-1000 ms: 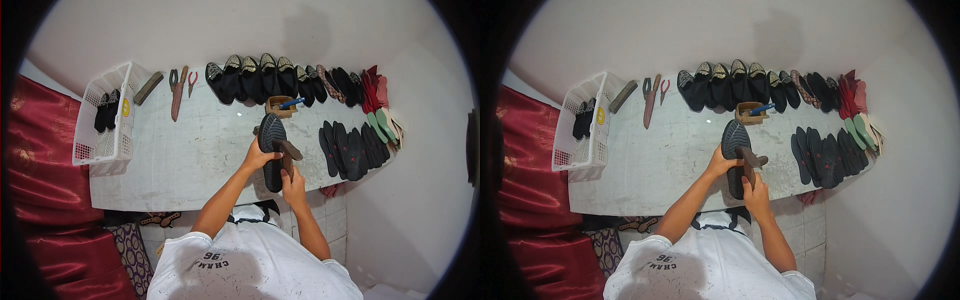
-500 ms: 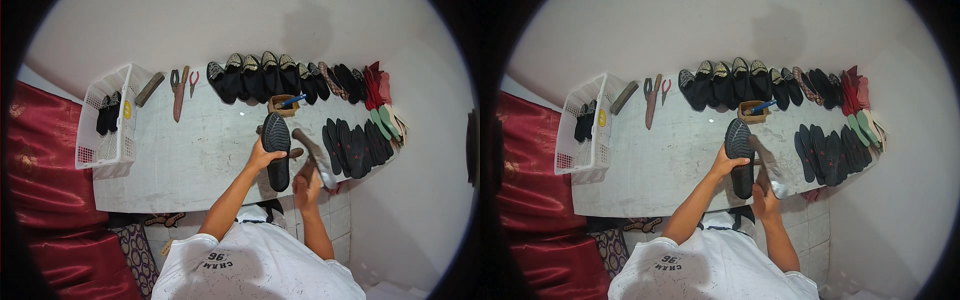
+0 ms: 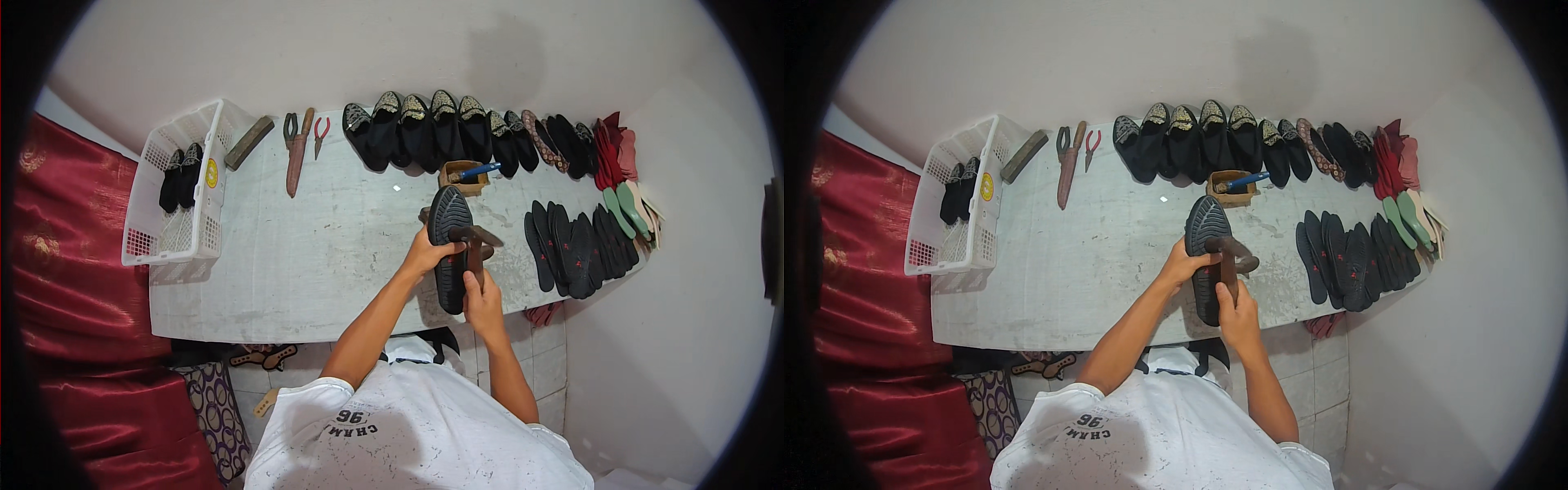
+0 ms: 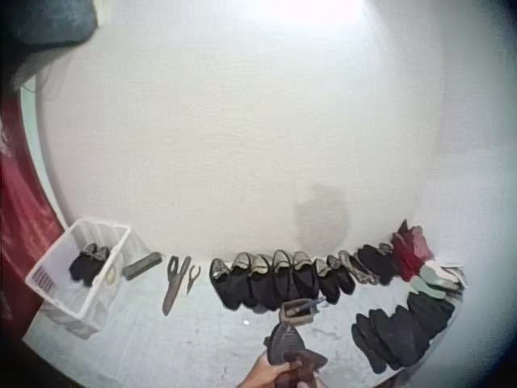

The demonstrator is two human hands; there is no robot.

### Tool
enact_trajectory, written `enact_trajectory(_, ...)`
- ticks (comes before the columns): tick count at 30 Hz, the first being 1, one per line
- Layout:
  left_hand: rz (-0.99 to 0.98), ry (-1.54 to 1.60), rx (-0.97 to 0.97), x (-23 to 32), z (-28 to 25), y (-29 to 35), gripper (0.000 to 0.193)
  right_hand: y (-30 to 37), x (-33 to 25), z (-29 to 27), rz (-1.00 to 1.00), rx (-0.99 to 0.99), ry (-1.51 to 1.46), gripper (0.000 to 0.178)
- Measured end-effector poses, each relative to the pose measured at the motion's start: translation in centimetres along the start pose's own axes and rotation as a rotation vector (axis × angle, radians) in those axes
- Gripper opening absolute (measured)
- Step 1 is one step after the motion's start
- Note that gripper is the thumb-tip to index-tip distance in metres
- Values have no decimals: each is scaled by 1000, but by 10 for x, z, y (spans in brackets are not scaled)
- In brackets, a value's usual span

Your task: Applying adhesive or finish to shoe soles and components using a brush and hammer.

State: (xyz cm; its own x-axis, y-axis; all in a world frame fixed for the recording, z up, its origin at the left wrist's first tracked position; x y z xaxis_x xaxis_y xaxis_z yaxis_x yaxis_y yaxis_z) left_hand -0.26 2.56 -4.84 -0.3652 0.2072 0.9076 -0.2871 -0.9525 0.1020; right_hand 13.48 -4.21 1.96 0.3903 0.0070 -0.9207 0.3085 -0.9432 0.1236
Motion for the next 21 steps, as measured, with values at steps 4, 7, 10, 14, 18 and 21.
enact_trajectory(4, -29, 12, 17, 0, -1, 4, 47, 1, -17, -15, 179, -76, -233, 43)
enact_trajectory(7, -36, 5, 56, -2, -2, 4, 47, 4, -56, -27, -140, 46, -142, 40)
enact_trajectory(10, -29, 13, 50, -1, 0, 3, 47, 7, -60, -21, -316, 72, 62, 38)
enact_trajectory(14, 11, 3, 32, -9, -5, -3, 47, -6, -31, 1, -82, 36, 184, 33)
enact_trajectory(18, 6, 7, 55, -4, -3, 0, 47, -17, -18, -10, 45, -37, 53, 34)
enact_trajectory(21, -7, 13, 48, -2, -3, 0, 48, -13, -30, -13, 28, 0, -129, 35)
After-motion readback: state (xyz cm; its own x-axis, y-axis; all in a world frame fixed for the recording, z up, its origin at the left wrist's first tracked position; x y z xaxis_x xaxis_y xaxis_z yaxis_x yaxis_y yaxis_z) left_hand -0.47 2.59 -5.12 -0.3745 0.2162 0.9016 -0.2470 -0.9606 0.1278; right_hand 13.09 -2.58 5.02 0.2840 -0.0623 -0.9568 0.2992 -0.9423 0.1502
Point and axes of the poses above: each hand's wrist, its own y-axis away from the middle knuckle, its own z-axis out of the palm, x = y × z, the point moved 9 cm from there along -y, towards the middle knuckle, and after that the axes turned 14 degrees about -x, right-handed, at the moved point
